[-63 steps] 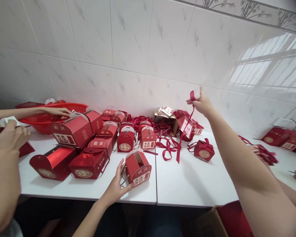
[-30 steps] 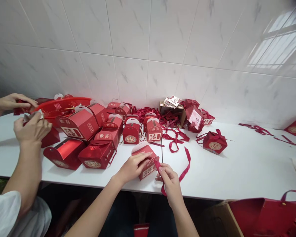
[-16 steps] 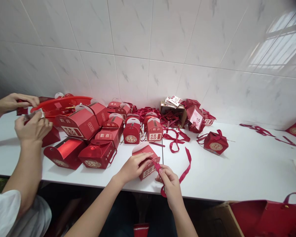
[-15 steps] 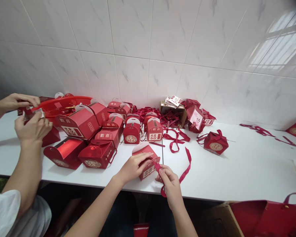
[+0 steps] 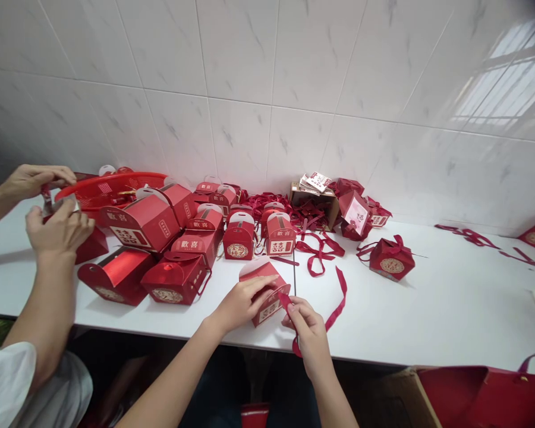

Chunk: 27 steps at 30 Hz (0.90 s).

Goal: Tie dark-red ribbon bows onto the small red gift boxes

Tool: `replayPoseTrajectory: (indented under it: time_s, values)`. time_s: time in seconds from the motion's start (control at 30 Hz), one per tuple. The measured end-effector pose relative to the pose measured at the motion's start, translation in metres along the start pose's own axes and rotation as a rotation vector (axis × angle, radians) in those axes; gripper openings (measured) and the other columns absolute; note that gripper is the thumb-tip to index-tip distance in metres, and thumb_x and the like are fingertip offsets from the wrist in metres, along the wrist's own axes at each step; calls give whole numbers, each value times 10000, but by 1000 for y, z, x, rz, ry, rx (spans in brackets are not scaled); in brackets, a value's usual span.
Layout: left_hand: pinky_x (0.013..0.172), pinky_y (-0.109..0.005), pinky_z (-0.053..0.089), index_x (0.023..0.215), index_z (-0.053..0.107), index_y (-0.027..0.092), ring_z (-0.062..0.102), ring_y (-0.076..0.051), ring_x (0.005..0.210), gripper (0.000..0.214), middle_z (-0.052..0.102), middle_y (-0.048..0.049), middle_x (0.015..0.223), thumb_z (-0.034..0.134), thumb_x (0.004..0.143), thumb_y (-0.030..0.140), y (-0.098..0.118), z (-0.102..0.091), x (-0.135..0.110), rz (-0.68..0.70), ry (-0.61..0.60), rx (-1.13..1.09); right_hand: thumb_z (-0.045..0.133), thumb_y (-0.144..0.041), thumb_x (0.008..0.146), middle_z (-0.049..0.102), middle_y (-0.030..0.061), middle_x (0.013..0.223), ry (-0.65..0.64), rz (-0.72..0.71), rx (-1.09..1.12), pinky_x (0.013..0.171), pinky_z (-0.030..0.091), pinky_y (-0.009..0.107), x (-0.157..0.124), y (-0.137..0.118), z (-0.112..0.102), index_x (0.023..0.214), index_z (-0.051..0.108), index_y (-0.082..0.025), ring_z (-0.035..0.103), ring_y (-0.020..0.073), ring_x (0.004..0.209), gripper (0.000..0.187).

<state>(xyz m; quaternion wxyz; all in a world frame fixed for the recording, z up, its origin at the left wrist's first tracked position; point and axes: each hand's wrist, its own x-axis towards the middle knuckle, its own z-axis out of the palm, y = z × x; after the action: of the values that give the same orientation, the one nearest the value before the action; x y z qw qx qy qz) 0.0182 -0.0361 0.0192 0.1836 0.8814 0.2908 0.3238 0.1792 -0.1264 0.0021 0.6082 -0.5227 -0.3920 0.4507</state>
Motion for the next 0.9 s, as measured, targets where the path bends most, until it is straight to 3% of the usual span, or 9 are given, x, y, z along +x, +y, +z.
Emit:
replayPoseTrajectory:
  time_s: [0.17,0.67,0.9]
  values:
    - [934,-308,511,1334,472,216,636,-182,1072,435,658,-64,1195,486,899,201,0,-1,-1,2,-35,-8,623,-477,774,599,103,1029,-5,-14,-3,762,493,349,0,-4,2,558,626,-171,559,254,967,375]
    - [936,-322,510,1340,464,220,638,-186,1071,423,669,-67,1170,466,918,247,0,-2,-1,-25,-45,-13,595,-471,801,602,95,1018,33,-63,-68,771,470,329,-4,-9,-4,572,597,-180,556,248,990,370]
    - [946,-328,506,1306,500,167,630,-196,1085,406,662,-90,1184,478,913,262,1,-2,-1,-38,-54,6,592,-482,802,595,87,1007,41,-54,-52,769,472,326,-5,-9,-4,588,604,-180,547,246,997,371]
